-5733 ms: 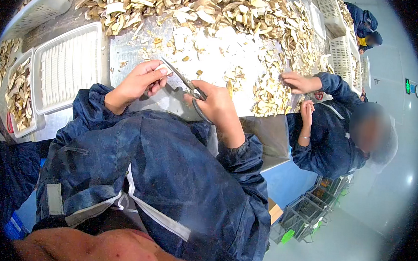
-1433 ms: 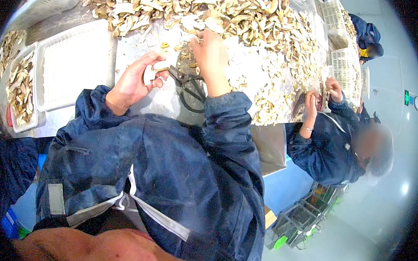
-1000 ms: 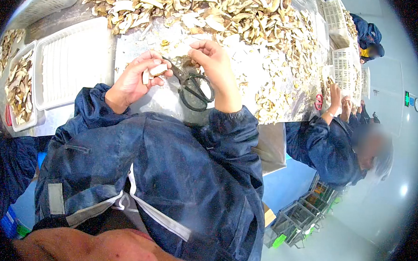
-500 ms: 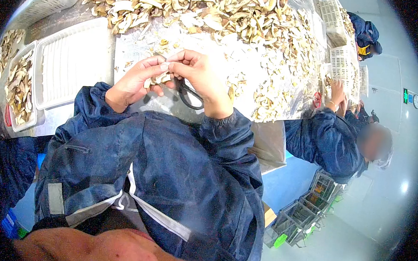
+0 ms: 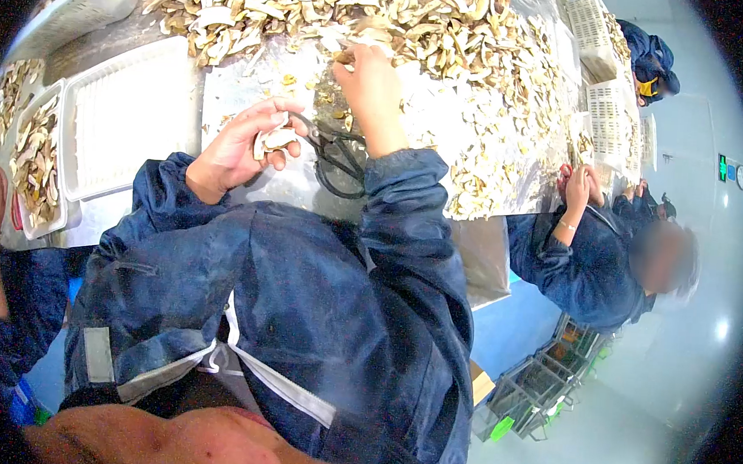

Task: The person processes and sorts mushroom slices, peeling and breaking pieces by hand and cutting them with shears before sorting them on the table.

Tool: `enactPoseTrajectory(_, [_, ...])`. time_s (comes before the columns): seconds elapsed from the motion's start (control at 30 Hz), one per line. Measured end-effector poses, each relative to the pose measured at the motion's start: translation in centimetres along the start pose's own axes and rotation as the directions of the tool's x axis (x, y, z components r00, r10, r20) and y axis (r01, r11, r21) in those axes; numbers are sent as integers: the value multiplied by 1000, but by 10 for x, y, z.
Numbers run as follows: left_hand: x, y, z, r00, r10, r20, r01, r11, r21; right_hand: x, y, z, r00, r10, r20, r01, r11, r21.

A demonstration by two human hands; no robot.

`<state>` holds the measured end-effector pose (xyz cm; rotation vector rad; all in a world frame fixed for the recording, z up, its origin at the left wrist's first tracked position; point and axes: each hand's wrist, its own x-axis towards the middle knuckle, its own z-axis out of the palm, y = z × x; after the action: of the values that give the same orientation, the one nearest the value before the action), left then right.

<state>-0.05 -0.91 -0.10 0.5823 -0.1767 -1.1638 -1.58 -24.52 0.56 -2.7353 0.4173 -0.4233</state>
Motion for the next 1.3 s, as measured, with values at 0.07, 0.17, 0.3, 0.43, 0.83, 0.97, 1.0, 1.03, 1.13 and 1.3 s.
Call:
enactPoseTrajectory(0.07, [0, 0, -1, 1000, 3, -18, -3, 1000, -10, -3, -2, 0, 999, -30, 29, 31, 999, -19])
enactPoseTrajectory(0.17, [1, -3, -3, 1000, 19, -17, -19, 1000, -22, -9, -7, -3, 997, 5, 73, -6, 1000, 4])
enactPoseTrajectory(0.3, [2, -3, 0, 996, 19, -83, -16, 999, 37, -15, -3, -8, 995, 90, 46, -92, 994, 54])
enactPoseTrajectory(0.43, [2, -3, -1, 993, 61, -103, -57, 998, 38, -21, 3, -16, 956, 227, 188, -281, 893, 351])
enactPoseTrajectory(0.83, [4, -6, 0, 980, 117, -160, -107, 992, 69, -44, -20, -42, 870, 177, 460, -449, 666, 595])
enactPoseTrajectory(0.97, [5, -6, -3, 979, 103, -174, -97, 994, 47, -31, -10, -40, 937, 173, 304, -263, 921, 288])
enactPoseTrajectory(1.0, [5, -7, -3, 979, 94, -180, -90, 995, 34, -26, -9, -36, 958, 183, 219, -232, 947, 222])
enactPoseTrajectory(1.03, [5, -7, -4, 982, 89, -168, -84, 996, 35, -20, -9, -30, 975, 149, 166, -180, 966, 186])
enactPoseTrajectory(1.13, [5, -6, -7, 987, 92, -134, -86, 995, 44, -5, -8, -5, 1000, 24, -20, -24, 1000, 17])
enactPoseTrajectory(1.3, [4, -4, -4, 978, 119, -173, -114, 993, 41, -7, -5, -4, 999, 23, 31, -26, 996, 90])
